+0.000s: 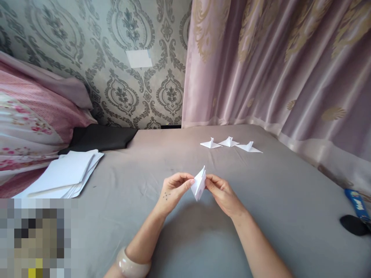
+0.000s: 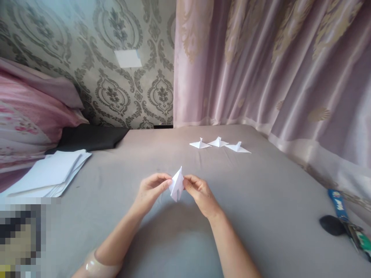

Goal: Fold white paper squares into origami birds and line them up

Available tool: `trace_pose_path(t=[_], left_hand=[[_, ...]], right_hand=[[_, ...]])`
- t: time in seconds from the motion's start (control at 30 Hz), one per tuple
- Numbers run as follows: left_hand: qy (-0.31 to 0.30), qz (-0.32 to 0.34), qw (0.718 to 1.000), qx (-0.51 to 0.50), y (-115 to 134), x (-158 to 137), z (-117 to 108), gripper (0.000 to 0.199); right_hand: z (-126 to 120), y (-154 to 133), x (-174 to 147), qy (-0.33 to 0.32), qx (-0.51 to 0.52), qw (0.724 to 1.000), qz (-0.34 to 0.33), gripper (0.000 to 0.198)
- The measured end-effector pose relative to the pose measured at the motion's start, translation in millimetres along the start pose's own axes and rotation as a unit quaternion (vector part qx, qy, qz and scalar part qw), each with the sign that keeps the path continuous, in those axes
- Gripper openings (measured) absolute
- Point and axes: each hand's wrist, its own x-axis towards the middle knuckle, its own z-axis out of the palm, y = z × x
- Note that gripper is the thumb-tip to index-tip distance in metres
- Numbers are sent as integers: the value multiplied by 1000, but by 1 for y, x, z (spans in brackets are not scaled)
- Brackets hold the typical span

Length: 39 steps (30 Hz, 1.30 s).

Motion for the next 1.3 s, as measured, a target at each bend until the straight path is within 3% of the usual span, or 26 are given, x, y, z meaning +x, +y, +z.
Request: trace_pose_path(t=[0.5,0.8,1.1,1.3], left_hand=[[-112,-36,991,-71,-4,-1,1,10],[-87,-49,989,-107,-7,-1,3,17],[-60,-96,980,-166,-19,3,7,27],[-33,-84,986,-139,-16,2,11,28]], right_hand=[[13,4,1,-33,67,997,11,21],[18,-3,0,25,27,999,13,19],[27,-6,-3,151,-136,978,-44,22],[32,-11,-7,156,-186,968,-57,15]])
